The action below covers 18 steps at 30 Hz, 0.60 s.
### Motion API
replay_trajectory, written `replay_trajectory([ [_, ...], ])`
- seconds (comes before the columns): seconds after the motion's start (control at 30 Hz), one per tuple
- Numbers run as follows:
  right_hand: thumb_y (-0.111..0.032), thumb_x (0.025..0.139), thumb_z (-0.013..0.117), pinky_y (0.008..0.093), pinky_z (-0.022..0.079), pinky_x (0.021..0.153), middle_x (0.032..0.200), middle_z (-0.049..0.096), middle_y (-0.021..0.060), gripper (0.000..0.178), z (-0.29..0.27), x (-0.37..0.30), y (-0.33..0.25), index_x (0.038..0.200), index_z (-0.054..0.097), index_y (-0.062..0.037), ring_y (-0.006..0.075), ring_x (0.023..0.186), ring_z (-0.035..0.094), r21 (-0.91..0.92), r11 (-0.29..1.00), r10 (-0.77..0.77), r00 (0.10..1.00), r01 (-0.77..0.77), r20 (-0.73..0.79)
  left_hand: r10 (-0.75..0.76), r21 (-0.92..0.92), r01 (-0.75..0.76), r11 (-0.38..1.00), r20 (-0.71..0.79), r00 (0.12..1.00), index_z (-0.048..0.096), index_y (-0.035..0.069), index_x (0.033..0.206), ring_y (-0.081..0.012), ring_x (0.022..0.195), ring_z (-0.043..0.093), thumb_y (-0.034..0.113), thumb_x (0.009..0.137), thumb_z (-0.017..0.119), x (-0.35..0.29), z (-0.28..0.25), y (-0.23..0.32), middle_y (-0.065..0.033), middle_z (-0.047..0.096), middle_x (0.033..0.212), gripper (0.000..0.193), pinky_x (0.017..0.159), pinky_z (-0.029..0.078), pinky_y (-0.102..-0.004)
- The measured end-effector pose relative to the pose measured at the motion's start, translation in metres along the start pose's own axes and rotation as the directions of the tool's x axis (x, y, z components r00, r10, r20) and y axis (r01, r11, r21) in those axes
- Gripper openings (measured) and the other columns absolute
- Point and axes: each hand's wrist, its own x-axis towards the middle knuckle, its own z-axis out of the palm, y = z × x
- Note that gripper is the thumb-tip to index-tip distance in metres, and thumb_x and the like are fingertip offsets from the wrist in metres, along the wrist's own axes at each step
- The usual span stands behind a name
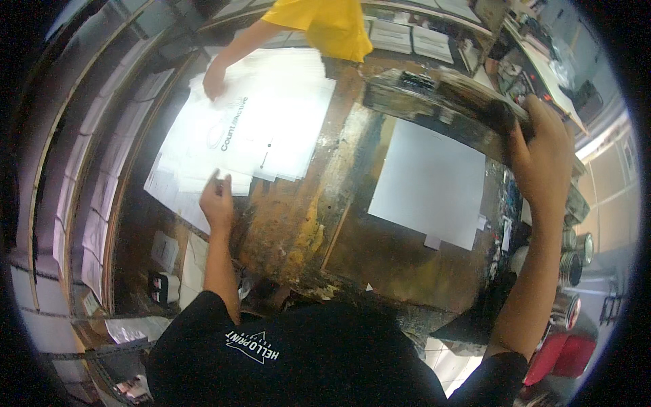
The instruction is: The person places paper sheets onto a printing surface, lowers a screen frame over them, and applies ink using a squeegee to create a print before lifting the frame and setting the finished paper aside.
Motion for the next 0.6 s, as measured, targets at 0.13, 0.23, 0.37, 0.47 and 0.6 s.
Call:
replay_trajectory([
  [0.13,-0.056,0.106,0.054,0.0534,0.044,0.097,0.112,0.068,0.0276,0.058,0.004,-0.001,0.005,0.119,0.065,-0.0007,0.0507,0.11,0.061,0.029,0.994,-0.1,0.99,0.103,-0.099,-0.048,-0.058,0.044,0.997,-0.064,0.997,0.076,-0.004,0.12,-0.0216,0.077,0.069,0.019,0.101,0.075,-0.055,-0.021,0.018,-0.0126,0.073,0.09,0.03,0.069,0.055,-0.0357],
  [0.23,-0.058,0.106,0.053,0.0536,0.044,0.101,0.115,0.068,0.0284,0.061,0.004,0.0,0.009,0.123,0.065,0.0,0.0513,0.11,0.06,0.013,1.0,-0.005,0.997,0.004,0.075,-0.04,-0.059,0.036,0.998,-0.068,0.997,0.076,-0.003,0.115,-0.023,0.077,0.071,0.016,0.099,0.077,-0.055,-0.035,0.023,-0.0126,0.073,0.09,0.025,0.07,0.056,-0.0362],
  [0.37,-0.057,0.106,0.053,0.0521,0.043,0.107,0.125,0.069,0.0272,0.062,0.003,-0.001,0.011,0.132,0.065,-0.0011,0.0501,0.116,0.061,0.013,0.999,-0.041,0.998,0.04,0.039,0.3,-0.064,-0.299,0.952,0.005,0.954,0.077,-0.002,0.111,-0.0275,0.076,0.072,0.012,0.095,0.079,-0.023,-0.033,0.043,-0.0135,0.074,0.092,0.022,0.07,0.057,-0.0379],
  [0.47,-0.053,0.106,0.055,0.0519,0.043,0.107,0.124,0.069,0.0278,0.059,0.002,-0.002,0.011,0.131,0.065,-0.0007,0.05,0.118,0.061,-0.003,0.998,-0.064,0.998,0.064,0.007,0.589,-0.224,-0.551,0.803,0.168,0.79,0.076,-0.001,0.116,-0.0301,0.082,0.074,0.014,0.094,0.081,0.011,0.0,0.072,-0.0144,0.076,0.097,0.028,0.073,0.059,-0.0398],
  [0.6,-0.056,0.105,0.053,0.0524,0.043,0.1,0.117,0.068,0.029,0.062,0.0,0.0,0.009,0.126,0.065,0.001,0.0499,0.112,0.06,0.036,0.999,-0.003,0.996,0.0,0.086,0.743,-0.202,-0.727,0.656,0.347,0.573,0.065,0.002,0.137,-0.031,0.103,0.072,0.022,0.097,0.076,0.076,0.084,0.115,-0.016,0.074,0.114,0.046,0.085,0.062,-0.0398],
])
